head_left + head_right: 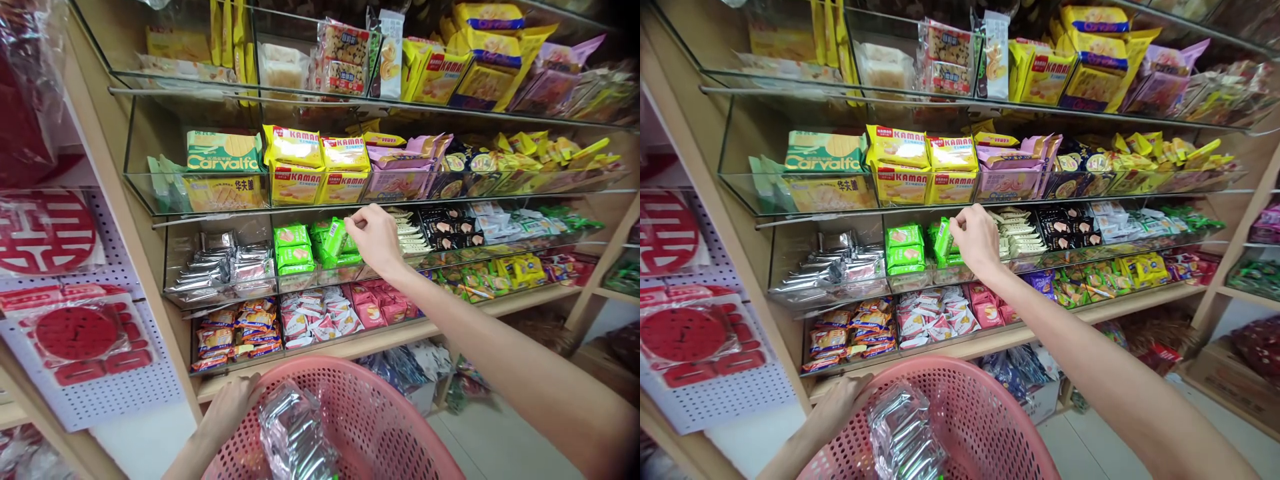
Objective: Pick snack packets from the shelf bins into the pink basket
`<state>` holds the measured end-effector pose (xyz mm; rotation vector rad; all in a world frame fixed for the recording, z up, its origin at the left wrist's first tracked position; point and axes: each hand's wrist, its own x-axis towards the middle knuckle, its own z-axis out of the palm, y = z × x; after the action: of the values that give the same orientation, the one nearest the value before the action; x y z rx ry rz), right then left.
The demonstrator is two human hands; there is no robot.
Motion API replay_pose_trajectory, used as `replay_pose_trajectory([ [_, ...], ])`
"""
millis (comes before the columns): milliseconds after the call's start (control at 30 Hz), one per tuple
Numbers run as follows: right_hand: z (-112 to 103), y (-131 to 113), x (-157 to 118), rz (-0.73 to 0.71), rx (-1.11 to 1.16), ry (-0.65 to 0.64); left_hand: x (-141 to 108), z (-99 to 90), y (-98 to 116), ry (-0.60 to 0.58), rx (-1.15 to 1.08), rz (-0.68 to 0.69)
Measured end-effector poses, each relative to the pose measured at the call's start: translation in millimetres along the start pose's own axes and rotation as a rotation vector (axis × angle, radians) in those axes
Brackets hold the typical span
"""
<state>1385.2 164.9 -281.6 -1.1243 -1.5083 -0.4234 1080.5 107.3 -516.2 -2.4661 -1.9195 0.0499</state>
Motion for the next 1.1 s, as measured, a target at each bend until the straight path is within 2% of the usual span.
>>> replay_pose_trajectory([
  [100,-26,0,-15,-0.031,0.139,0.024,1,-0.7,1,0.004,0.009,-0.002],
  [200,-50,-1,-44,-0.030,0.238,-0.063,1,-3.8,3,0.002,0.016,-0.005],
  [267,-61,-1,-72,-0.012,0.259,-0.210,0,-6.7,4,-0.010,0.011,-0.005],
  [367,-65,4,-121,-0.024,0.211,-0.524,-2,-10.6,7,-0.015,0.002,0.006],
  [433,-60,10,-158,-0.117,0.082,-0.700,-3,-11.9,8,-0.011,-0.002,0.011],
  [500,-52,17,-195,-0.284,-0.092,-0.794,-3,-12.1,8,-0.004,0.002,0.010],
  [633,-36,32,-259,-0.635,-0.349,-0.834,-3,-11.5,9,-0.002,0.004,0.011],
  [733,-31,32,-289,-0.774,-0.406,-0.873,-3,-11.6,9,-0.001,0.008,0.010],
  [900,-30,20,-319,-0.841,-0.313,-0.878,-4,-11.1,8,-0.002,0.000,0.003],
  [1100,-30,26,-357,-0.849,-0.195,-0.682,-2,-9.5,7,0.001,-0.009,0.003],
])
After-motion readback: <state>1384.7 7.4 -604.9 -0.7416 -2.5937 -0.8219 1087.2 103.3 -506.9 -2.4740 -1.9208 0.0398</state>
